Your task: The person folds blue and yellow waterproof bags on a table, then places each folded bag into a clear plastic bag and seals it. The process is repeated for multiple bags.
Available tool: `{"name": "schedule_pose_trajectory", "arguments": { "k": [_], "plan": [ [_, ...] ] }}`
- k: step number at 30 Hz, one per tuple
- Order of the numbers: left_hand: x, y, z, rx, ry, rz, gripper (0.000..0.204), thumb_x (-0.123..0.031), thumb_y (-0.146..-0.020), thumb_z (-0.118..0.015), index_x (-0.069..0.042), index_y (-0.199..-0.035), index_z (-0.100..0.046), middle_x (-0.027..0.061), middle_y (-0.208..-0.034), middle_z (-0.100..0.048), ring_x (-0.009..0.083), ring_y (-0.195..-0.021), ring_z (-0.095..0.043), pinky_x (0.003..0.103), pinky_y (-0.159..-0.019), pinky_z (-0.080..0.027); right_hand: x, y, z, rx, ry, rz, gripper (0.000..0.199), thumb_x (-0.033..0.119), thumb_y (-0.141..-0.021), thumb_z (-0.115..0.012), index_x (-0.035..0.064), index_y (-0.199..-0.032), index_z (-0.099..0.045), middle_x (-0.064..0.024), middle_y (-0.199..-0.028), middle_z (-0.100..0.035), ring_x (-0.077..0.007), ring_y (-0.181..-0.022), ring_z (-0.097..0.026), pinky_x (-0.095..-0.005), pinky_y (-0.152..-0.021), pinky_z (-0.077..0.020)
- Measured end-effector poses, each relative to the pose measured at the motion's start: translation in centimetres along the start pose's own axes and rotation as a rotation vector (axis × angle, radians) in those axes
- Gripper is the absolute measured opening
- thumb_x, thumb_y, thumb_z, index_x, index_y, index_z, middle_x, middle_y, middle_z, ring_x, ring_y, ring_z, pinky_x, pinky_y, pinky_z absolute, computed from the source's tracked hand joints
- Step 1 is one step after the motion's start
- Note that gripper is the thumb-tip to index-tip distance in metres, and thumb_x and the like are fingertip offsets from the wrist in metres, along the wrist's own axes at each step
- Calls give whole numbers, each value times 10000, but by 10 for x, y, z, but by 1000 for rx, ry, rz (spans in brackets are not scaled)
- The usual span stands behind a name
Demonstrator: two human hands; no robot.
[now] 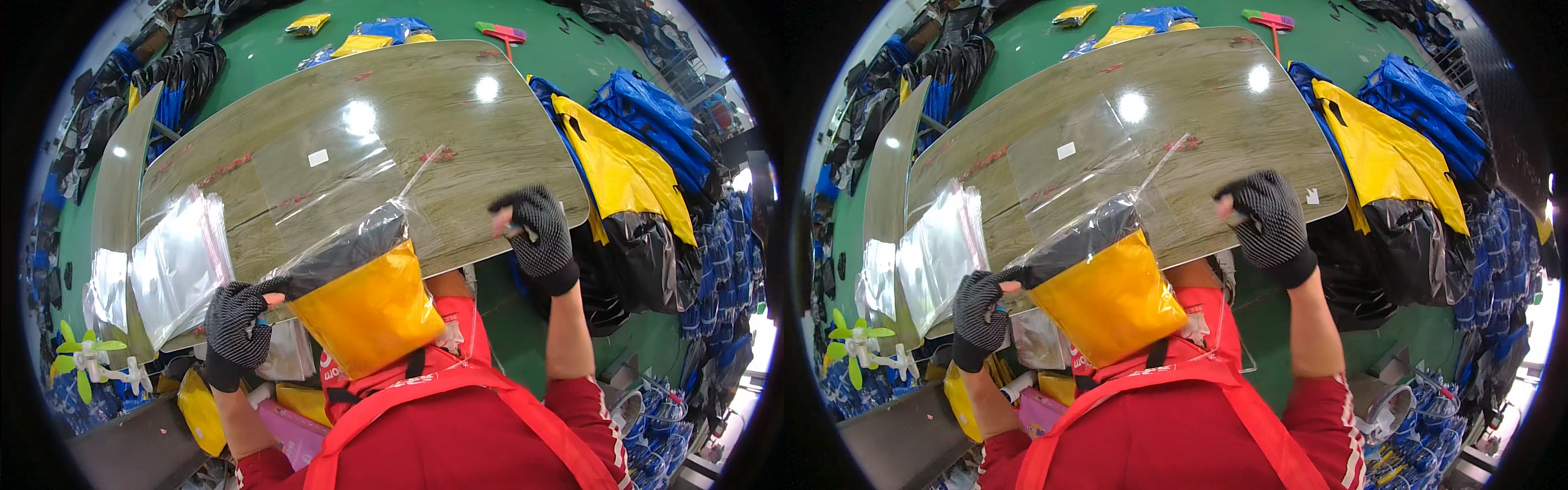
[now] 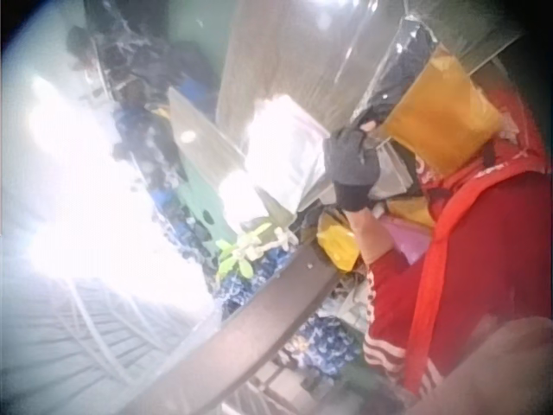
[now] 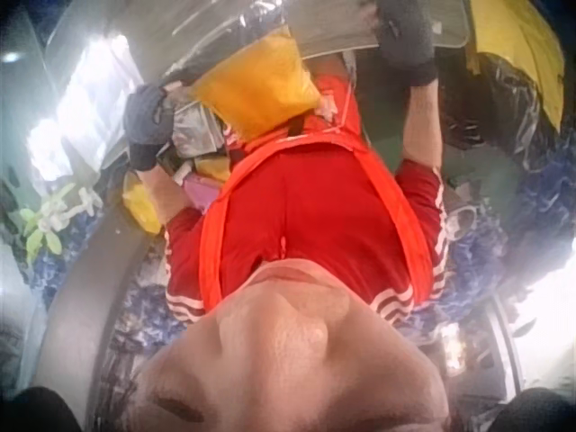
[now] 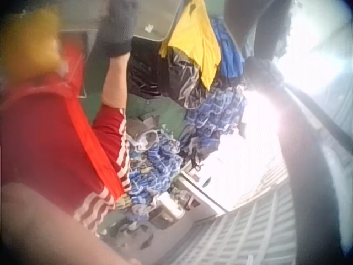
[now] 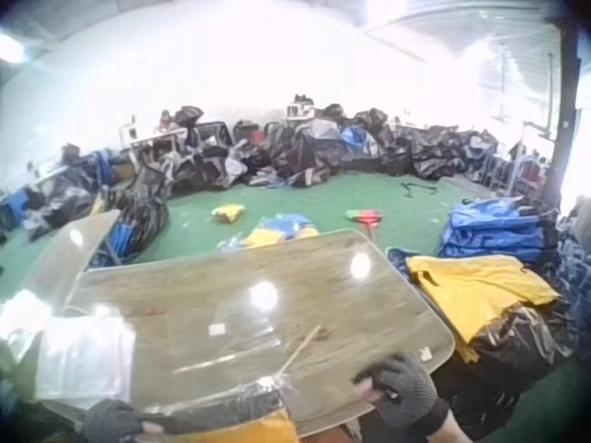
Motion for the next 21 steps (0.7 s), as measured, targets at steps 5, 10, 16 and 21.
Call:
{"name": "schedule_pose_trajectory", "arguments": {
  "k": [5,10,16,21],
  "plan": [
    [-17,-43,-23,-369,-254,23,351,-91,-824,-640,-51,-1172,-629,183,-1169,-620,341,-1036,-607,379,-915,-474,30,-72,-94,69,-81,171,434,298,-724,-736,81,-1088,-645,-190,-1093,-640,-360,-1049,-612,-439,-854,-499],
    [20,-8,-103,-14,978,439,576,-227,-866,-683,-38,-1354,-444,110,-1176,-601,196,-916,-612,275,-694,-513,-28,-21,-180,248,-39,-155,508,509,-851,-609,124,-1182,-605,-124,-770,-677,-379,-681,-662,-467,-620,-521],
    [57,-49,-115,-88,861,409,529,-374,-907,-608,-39,-1308,-524,83,-1173,-612,220,-953,-577,386,-842,-461,-149,28,-10,-499,298,-393,479,147,-738,-696,41,-1192,-591,-167,-1241,-593,-338,-1153,-559,-375,-1009,-437],
    [67,-192,-53,-198,1583,345,528,-372,-1021,-427,-75,-1449,-340,206,-1432,-432,326,-1314,-431,419,-1112,-329,-317,143,103,122,1024,-1168,306,376,-877,-545,176,-1026,-722,-90,-992,-717,-224,-994,-667,-536,-923,-384]
  ]
}}
Point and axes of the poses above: each hand's wrist, its own y-axis away from the middle knuckle, its own z-axis out of the back of the hand, x = y × z, the point moved 1 cm from there along -y, towards the middle knuckle
